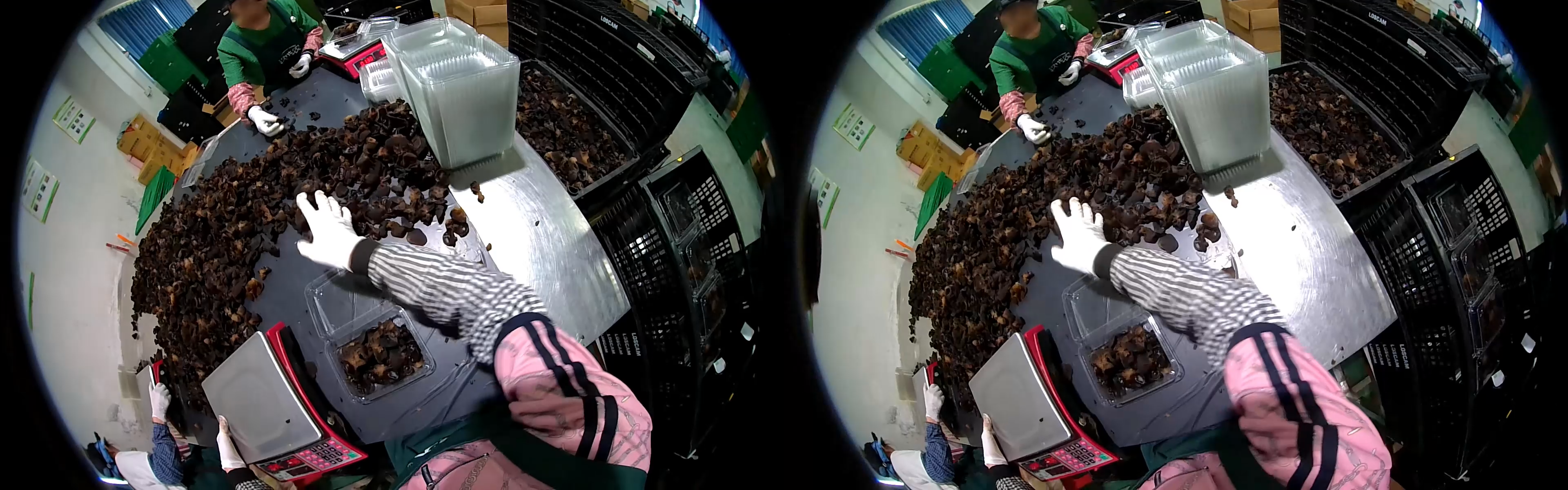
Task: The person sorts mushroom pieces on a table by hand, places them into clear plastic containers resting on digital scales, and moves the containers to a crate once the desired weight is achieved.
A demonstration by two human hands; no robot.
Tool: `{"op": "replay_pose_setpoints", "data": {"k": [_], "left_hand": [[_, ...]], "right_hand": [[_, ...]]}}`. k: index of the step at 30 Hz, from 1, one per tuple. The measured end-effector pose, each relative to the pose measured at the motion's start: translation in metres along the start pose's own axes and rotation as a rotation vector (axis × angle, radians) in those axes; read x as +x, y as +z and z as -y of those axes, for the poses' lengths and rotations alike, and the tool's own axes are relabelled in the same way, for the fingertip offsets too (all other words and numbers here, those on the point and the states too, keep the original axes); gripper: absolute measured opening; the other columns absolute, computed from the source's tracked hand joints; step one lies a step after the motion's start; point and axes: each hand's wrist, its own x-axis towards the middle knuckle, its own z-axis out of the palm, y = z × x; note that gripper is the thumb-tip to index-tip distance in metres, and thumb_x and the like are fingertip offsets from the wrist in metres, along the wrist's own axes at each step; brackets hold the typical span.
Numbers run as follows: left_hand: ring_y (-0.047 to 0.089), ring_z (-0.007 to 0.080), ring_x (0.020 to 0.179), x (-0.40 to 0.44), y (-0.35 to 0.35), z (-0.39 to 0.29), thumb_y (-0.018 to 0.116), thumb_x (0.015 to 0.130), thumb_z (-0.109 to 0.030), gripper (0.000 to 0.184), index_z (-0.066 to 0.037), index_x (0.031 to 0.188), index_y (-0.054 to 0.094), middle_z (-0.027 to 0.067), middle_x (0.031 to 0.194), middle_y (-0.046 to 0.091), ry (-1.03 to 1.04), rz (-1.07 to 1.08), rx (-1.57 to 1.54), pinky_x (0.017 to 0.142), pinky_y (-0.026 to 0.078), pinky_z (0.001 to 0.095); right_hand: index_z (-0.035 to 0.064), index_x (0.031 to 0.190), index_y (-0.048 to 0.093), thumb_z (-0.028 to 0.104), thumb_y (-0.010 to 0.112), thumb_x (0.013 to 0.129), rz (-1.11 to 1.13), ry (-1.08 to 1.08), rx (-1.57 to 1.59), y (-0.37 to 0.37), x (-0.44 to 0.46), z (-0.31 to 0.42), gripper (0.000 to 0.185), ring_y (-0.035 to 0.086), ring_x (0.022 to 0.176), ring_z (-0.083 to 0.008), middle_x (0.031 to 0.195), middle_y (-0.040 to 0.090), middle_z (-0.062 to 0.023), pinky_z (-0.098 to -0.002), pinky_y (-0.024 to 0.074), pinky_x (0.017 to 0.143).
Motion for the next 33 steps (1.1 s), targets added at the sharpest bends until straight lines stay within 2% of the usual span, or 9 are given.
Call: {"op": "replay_pose_setpoints", "data": {"k": [5, 7, 10, 13, 17, 21, 26, 30, 33], "left_hand": [[0.062, 0.0253, 0.116, 0.007, -0.011, 0.002, 0.057, 0.101, -0.053, 0.066, 0.001, 0.140, 0.055, 0.0116, 0.132, 0.064, 0.047, 0.075, 0.083, 0.102, 0.050, 0.0374], [0.062, 0.0253, 0.117, 0.021, -0.028, 0.007, 0.057, 0.101, -0.052, 0.065, 0.000, 0.141, 0.054, 0.0114, 0.134, 0.064, 0.061, 0.076, 0.104, 0.102, 0.049, 0.0368], [0.065, 0.0216, 0.108, 0.011, -0.013, 0.004, 0.057, 0.101, -0.054, 0.065, 0.003, 0.133, 0.060, 0.0105, 0.124, 0.068, 0.058, 0.006, 0.085, 0.096, 0.052, 0.0343], [0.065, 0.0214, 0.107, 0.014, -0.019, 0.008, 0.058, 0.101, -0.053, 0.064, 0.003, 0.133, 0.060, 0.0095, 0.124, 0.068, 0.039, 0.000, 0.074, 0.095, 0.052, 0.0344], [0.065, 0.0212, 0.106, 0.009, -0.011, 0.004, 0.058, 0.101, -0.053, 0.064, 0.002, 0.133, 0.060, 0.0091, 0.123, 0.068, 0.067, -0.019, 0.095, 0.094, 0.053, 0.0348], [0.062, 0.0223, 0.116, 0.008, -0.012, 0.001, 0.057, 0.101, -0.053, 0.066, 0.001, 0.140, 0.055, 0.0091, 0.132, 0.064, 0.059, -0.003, 0.138, 0.102, 0.049, 0.0350], [0.062, 0.0237, 0.117, 0.005, -0.010, 0.000, 0.056, 0.102, -0.052, 0.065, 0.001, 0.140, 0.055, 0.0103, 0.133, 0.064, 0.050, 0.030, 0.130, 0.103, 0.049, 0.0359], [0.066, 0.0235, 0.105, 0.008, -0.006, 0.004, 0.056, 0.103, -0.048, 0.059, 0.002, 0.132, 0.060, 0.0110, 0.123, 0.068, 0.070, -0.056, 0.062, 0.093, 0.053, 0.0370], [0.066, 0.0224, 0.106, 0.002, 0.001, -0.001, 0.057, 0.103, -0.048, 0.059, 0.002, 0.132, 0.060, 0.0104, 0.123, 0.068, 0.076, -0.059, 0.089, 0.093, 0.053, 0.0362]], "right_hand": [[0.0043, 0.157, 0.026, 0.052, 0.071, 0.085, -0.201, -0.314, -0.301, -0.067, -0.101, -0.069, 0.097, 0.022, 0.147, -0.0524, 0.160, 0.022, -0.0326, -0.0661, 0.0150, 0.115], [0.0047, 0.157, 0.031, 0.058, 0.074, 0.080, -0.168, -0.019, -0.402, -0.120, -0.146, -0.095, 0.103, 0.022, 0.150, -0.0453, 0.160, 0.026, -0.0305, -0.0602, 0.0143, 0.120], [0.0008, 0.160, 0.014, 0.057, 0.075, 0.080, -0.090, 0.295, -0.655, -0.147, -0.173, -0.141, 0.116, 0.021, 0.151, -0.0441, 0.159, 0.026, -0.0282, -0.0528, 0.0138, 0.123], [-0.0011, 0.159, 0.018, 0.054, 0.073, 0.083, -0.102, 0.181, -0.580, -0.146, -0.158, -0.180, 0.109, 0.026, 0.148, -0.0465, 0.157, 0.030, -0.0316, -0.0522, 0.0196, 0.122], [-0.0005, 0.158, 0.024, 0.051, 0.065, 0.093, 0.008, 0.133, -0.485, -0.121, -0.102, -0.131, 0.093, 0.032, 0.147, -0.0467, 0.158, 0.029, -0.0339, -0.0509, 0.0264, 0.122], [-0.0042, 0.153, 0.030, 0.051, 0.068, 0.091, -0.367, 0.004, -0.518, -0.049, -0.025, -0.140, 0.091, 0.036, 0.141, -0.0474, 0.151, 0.036, -0.0328, -0.0527, 0.0309, 0.117], [-0.0033, 0.158, 0.017, 0.057, 0.056, 0.096, -0.276, 0.139, -0.324, -0.002, 0.041, -0.090, 0.095, 0.024, 0.149, -0.0505, 0.161, 0.022, -0.0331, -0.0590, 0.0265, 0.119], [0.0003, 0.159, 0.018, 0.050, 0.052, 0.100, 0.010, -0.038, -0.024, 0.016, 0.040, -0.033, 0.084, 0.018, 0.152, -0.0476, 0.165, 0.014, -0.0309, -0.0573, 0.0191, 0.123], [0.0013, 0.147, 0.041, 0.036, 0.054, 0.100, -0.008, -0.331, -0.024, 0.011, -0.003, -0.011, 0.060, 0.035, 0.144, -0.0431, 0.153, 0.037, -0.0269, -0.0554, 0.0292, 0.117]]}}
